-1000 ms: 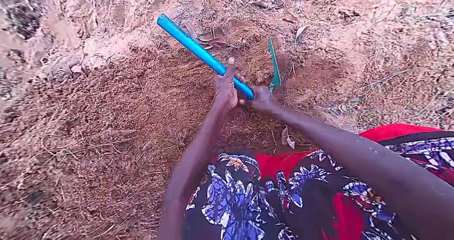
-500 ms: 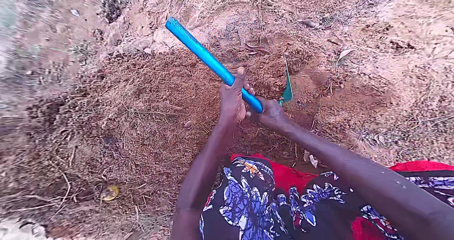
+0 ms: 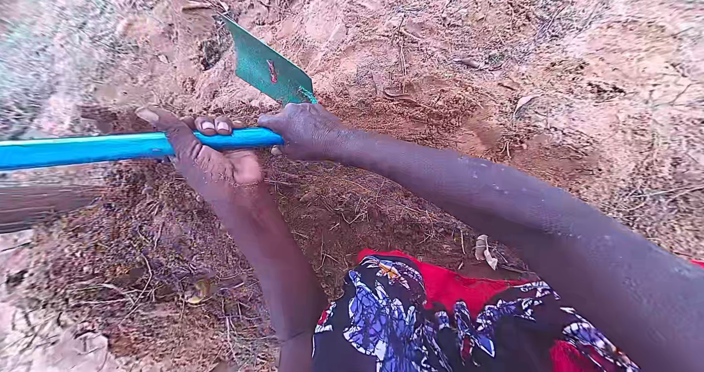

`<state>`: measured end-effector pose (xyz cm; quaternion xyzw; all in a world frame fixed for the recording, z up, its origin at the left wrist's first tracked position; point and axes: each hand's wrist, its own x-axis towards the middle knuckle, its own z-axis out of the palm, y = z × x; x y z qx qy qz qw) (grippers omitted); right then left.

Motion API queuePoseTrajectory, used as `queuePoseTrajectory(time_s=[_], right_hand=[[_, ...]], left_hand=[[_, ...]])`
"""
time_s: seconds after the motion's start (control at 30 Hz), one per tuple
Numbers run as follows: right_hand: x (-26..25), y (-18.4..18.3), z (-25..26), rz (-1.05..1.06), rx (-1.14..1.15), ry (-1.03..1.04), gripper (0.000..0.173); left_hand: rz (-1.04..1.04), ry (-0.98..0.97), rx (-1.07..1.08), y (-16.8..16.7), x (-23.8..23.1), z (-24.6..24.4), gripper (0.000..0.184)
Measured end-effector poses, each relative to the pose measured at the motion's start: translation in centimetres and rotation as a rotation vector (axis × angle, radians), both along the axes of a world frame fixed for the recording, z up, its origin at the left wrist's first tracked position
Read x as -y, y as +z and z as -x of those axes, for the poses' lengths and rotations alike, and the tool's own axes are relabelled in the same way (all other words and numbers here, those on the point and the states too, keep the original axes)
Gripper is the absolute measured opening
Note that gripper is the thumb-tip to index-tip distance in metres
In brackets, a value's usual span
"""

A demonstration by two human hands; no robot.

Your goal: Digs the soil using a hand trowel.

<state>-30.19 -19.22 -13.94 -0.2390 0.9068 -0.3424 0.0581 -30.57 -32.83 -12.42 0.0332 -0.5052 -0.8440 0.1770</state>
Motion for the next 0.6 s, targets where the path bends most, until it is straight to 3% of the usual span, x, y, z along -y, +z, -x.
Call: queuePoseTrajectory(time_s=[0.23, 0.37, 0.47, 0.6], right_hand=[[-18.7, -10.4, -4.8, -0.205, 0.151, -0.627, 0.036], [-25.7, -13.4, -3.8, -0.246, 0.306, -0.809, 0.033], [-27.0, -17.0, -2.9, -0.189, 0.407, -0.801, 0.034], [-24.3, -19.8, -2.7, -0.171, 0.494, -0.748, 0.036]], left_hand=[[-0.206, -0.65, 0.37, -10.1, -20.2, 2.0, 0.027], [-0.19, -0.733, 0.528, -14.2, -29.0, 4.8, 0.021], [-0.106, -0.681, 0.593, -17.2, -30.6, 5.0, 0.016], [-0.053, -0.643, 0.6, -19.0, -27.6, 4.1, 0.014]])
